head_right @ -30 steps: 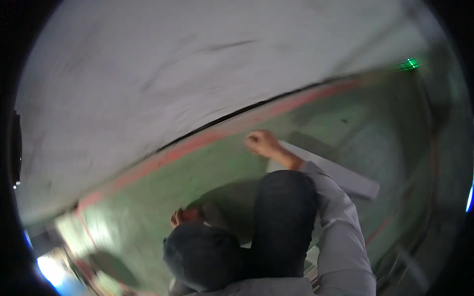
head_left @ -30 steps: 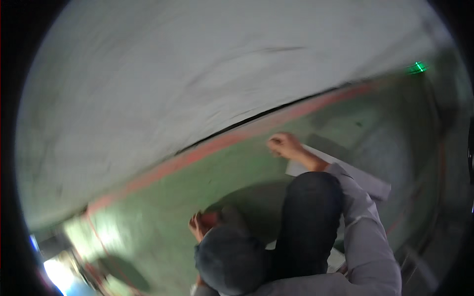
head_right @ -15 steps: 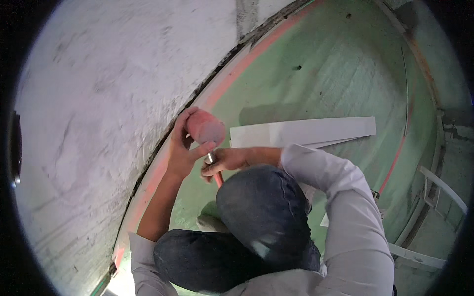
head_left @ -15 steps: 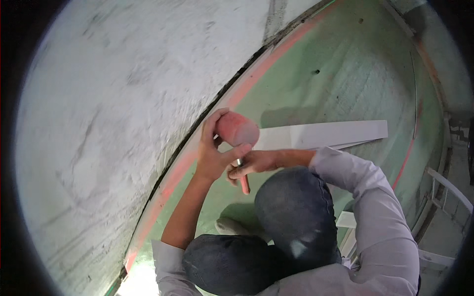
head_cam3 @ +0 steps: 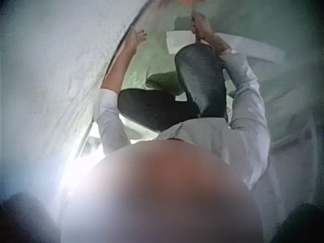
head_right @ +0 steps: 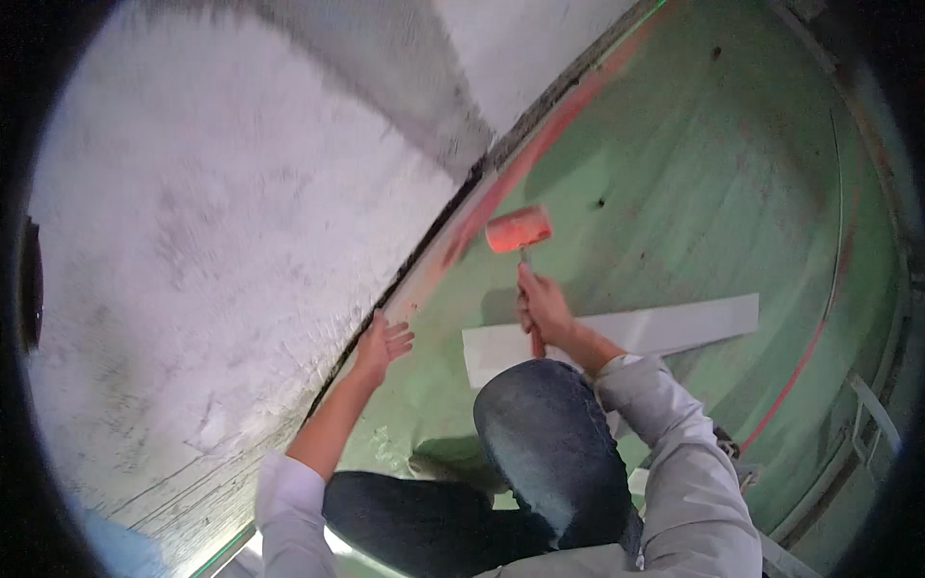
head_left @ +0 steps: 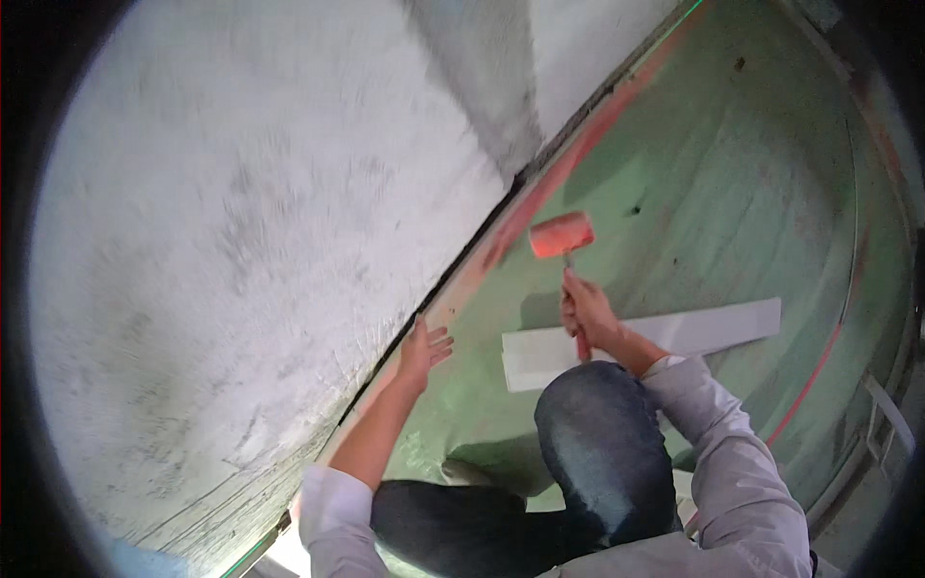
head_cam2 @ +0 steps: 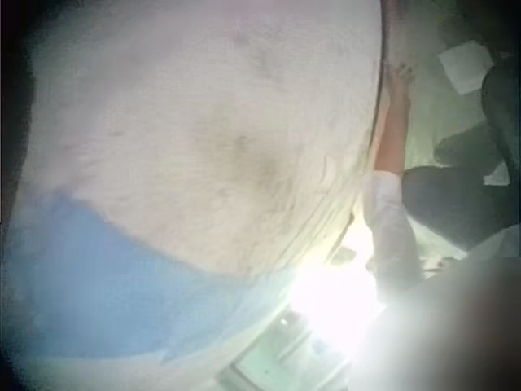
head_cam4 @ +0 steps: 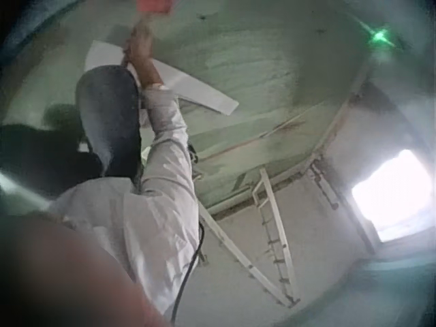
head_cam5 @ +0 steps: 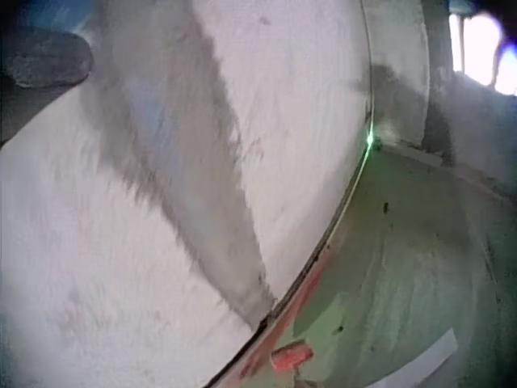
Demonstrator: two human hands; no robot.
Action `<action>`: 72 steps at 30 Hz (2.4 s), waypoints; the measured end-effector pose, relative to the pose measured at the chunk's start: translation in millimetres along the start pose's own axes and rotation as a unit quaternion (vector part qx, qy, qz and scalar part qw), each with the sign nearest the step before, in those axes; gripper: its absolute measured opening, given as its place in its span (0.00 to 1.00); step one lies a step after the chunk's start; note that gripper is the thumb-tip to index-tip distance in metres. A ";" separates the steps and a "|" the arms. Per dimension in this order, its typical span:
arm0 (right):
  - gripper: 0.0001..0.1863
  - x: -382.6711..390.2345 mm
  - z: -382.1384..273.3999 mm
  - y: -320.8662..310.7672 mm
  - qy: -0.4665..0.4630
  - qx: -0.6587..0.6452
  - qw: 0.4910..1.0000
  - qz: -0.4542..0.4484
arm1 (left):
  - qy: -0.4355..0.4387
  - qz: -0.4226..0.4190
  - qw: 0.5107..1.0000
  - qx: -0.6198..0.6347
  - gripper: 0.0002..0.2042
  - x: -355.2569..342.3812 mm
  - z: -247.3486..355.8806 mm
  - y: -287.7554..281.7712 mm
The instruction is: Applying mortar to tiles and installing them onto a wall section.
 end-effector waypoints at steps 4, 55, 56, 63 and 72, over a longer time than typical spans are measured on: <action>0.24 -15.9 3.3 -3.0 0.050 -0.065 0.997 0.004 | -0.019 0.068 0.995 0.076 0.35 -13.8 -13.0 21.6; 0.30 -40.0 -4.6 10.9 -0.015 0.038 0.994 -0.100 | 0.075 0.206 0.902 0.372 0.24 -51.0 -5.6 42.5; 0.30 -37.9 -3.7 9.8 -0.023 0.070 0.992 -0.106 | 0.080 0.232 0.905 0.347 0.24 -49.9 -4.7 42.7; 0.33 -38.6 -6.6 15.3 -0.040 0.119 0.984 -0.124 | 0.078 0.196 0.922 0.325 0.25 -54.3 -6.6 32.8; 0.35 -33.5 -6.6 10.1 -0.026 0.200 0.971 -0.129 | 0.065 0.225 0.927 0.294 0.25 -51.9 -12.6 32.4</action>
Point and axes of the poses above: each hand's wrist, its own x-axis away from the middle knuckle, its own y-axis out of the palm, z = x × y, the point moved 4 cm from there along -x, towards the middle knuckle, and after that the axes turned 2 degrees about x, right-handed, at the moved point
